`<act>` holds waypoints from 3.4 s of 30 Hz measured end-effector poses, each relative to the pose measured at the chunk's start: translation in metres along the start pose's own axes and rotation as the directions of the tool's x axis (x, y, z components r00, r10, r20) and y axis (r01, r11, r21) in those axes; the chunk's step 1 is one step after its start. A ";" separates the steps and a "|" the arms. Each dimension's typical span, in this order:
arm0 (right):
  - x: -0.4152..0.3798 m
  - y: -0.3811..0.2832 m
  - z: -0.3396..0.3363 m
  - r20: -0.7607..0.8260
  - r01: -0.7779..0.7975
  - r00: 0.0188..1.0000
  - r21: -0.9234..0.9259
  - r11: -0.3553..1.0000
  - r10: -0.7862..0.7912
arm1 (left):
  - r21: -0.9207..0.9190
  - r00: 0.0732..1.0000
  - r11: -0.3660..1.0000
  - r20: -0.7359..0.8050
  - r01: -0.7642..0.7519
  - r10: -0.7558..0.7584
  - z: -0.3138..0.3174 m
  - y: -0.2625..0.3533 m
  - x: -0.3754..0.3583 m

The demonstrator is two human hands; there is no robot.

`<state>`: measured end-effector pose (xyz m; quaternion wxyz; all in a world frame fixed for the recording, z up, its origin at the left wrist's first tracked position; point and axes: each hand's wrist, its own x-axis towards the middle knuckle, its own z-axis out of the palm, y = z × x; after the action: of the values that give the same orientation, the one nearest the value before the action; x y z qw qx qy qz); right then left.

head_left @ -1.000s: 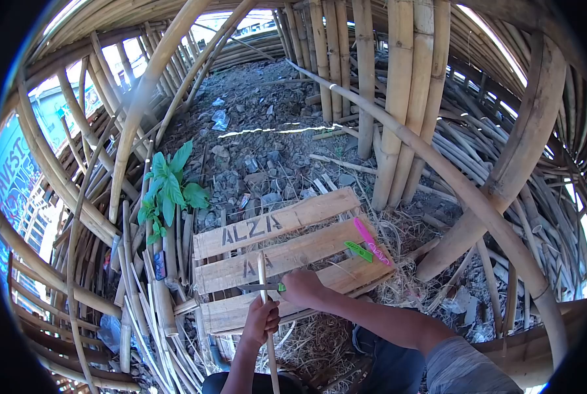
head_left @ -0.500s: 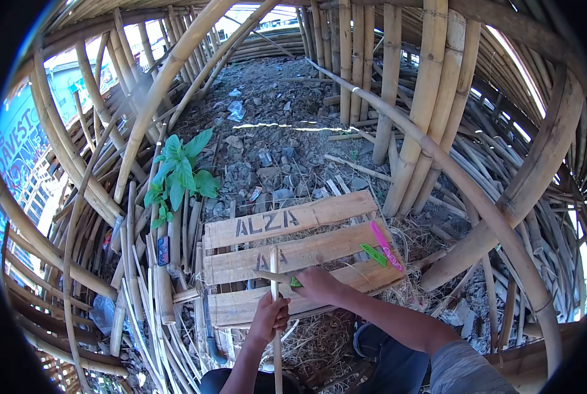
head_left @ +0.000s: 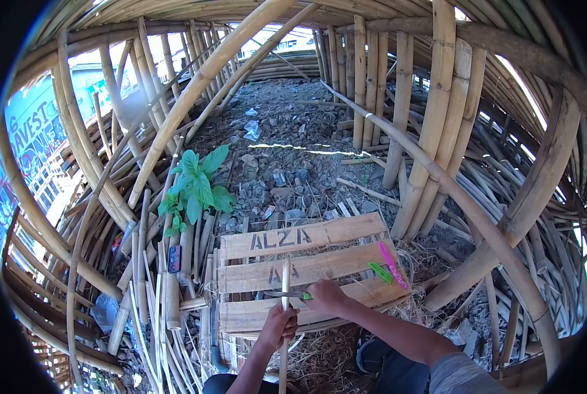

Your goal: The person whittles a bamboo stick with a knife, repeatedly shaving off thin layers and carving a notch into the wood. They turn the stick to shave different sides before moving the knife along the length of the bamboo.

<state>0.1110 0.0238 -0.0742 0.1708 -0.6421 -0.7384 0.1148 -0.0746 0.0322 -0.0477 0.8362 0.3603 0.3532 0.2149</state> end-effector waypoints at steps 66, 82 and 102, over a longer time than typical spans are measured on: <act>0.004 0.011 -0.005 -0.027 -0.096 0.995 -0.026 0.995 0.095 | 0.035 1.000 0.999 0.012 -0.011 0.010 -0.006 -0.017 0.018; 0.002 0.003 -0.009 -0.009 -0.081 0.997 0.082 0.993 0.082 | 0.030 0.999 1.000 0.031 0.007 -0.008 0.000 -0.010 0.011; 0.001 0.003 -0.014 -0.030 -0.082 0.996 -0.038 0.996 0.081 | -0.018 0.998 1.000 0.055 0.003 -0.002 -0.002 -0.009 0.010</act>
<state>0.1192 0.0246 -0.0629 0.1637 -0.6765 -0.7113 0.0980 -0.0688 0.0331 -0.0597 0.8492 0.3579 0.3283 0.2072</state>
